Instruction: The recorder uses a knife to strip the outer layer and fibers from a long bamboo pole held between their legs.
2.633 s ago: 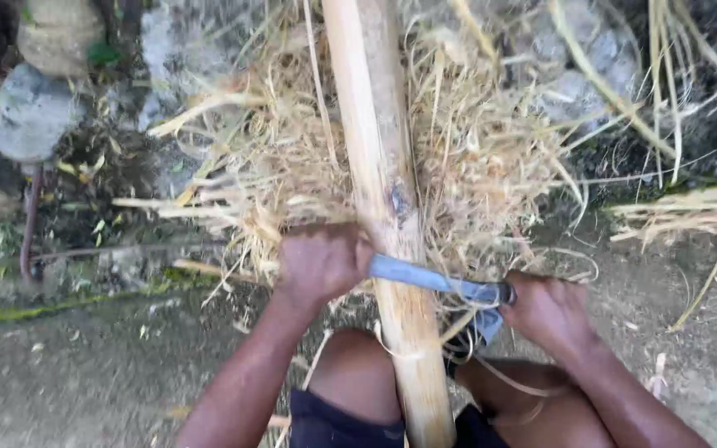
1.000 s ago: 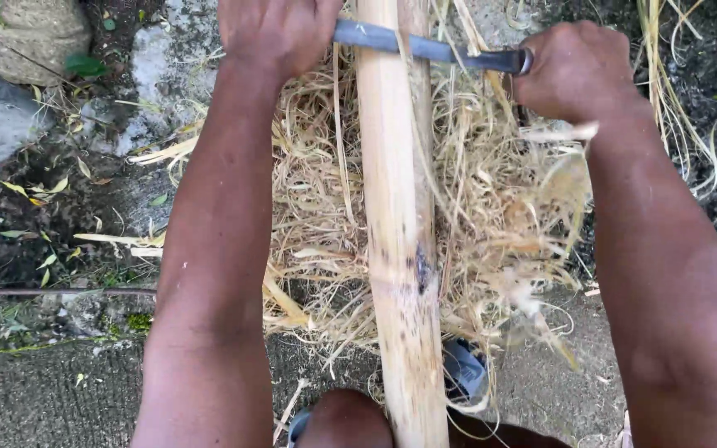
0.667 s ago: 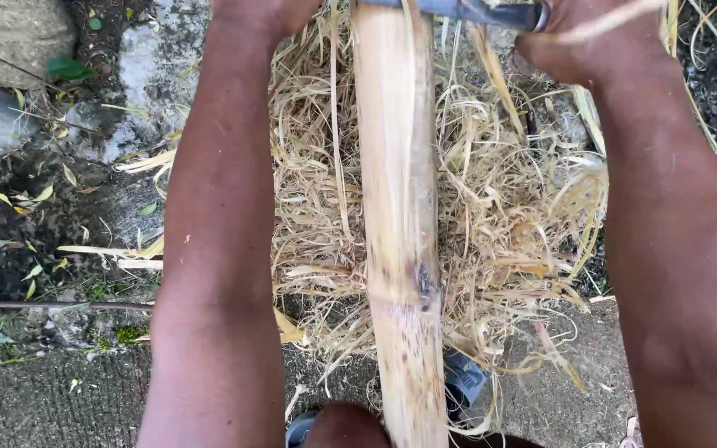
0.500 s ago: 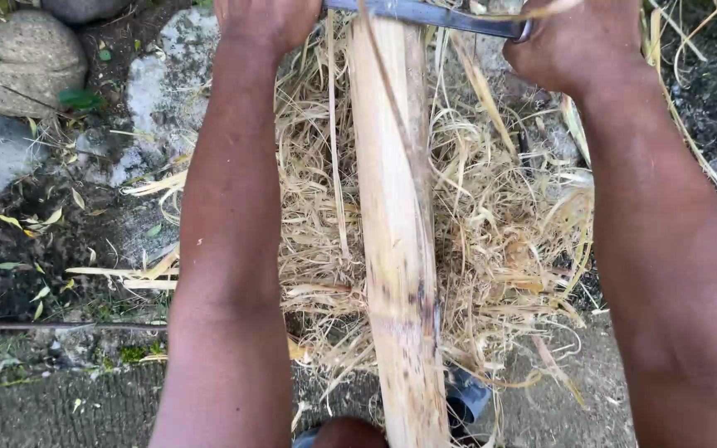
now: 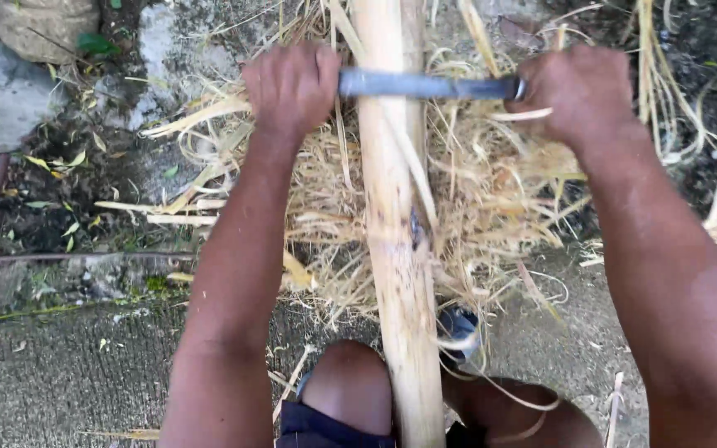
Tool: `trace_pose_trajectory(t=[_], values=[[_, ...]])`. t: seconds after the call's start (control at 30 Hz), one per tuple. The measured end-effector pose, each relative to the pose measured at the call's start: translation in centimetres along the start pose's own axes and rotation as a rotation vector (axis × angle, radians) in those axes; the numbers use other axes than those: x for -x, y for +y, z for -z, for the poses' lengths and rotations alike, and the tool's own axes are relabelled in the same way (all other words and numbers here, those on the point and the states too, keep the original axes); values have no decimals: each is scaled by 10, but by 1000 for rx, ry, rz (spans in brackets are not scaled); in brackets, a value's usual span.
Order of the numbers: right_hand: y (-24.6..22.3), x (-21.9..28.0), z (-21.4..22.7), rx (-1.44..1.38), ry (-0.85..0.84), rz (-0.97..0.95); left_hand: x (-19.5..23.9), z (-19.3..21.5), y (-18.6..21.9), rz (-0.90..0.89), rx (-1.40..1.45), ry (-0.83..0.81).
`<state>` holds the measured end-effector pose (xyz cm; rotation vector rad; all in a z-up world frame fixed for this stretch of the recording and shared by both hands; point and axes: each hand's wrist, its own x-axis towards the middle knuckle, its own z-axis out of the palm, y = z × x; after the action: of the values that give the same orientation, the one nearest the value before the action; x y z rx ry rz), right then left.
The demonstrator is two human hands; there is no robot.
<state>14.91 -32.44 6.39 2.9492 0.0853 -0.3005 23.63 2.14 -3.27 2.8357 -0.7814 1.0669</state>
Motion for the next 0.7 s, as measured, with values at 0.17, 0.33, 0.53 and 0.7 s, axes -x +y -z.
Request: trace_pose_trajectory(t=[0.17, 0.33, 0.53, 0.7], values=[[-10, 105, -30, 101, -100, 120, 83, 85, 67, 246, 159, -355], [-24, 182, -60, -19, -181, 183, 144, 159, 114, 340, 341, -230], [-13, 151, -63, 51, -117, 148, 108, 119, 94, 304, 334, -239], [3, 76, -31, 45, -120, 56, 24, 93, 59, 432, 320, -558]])
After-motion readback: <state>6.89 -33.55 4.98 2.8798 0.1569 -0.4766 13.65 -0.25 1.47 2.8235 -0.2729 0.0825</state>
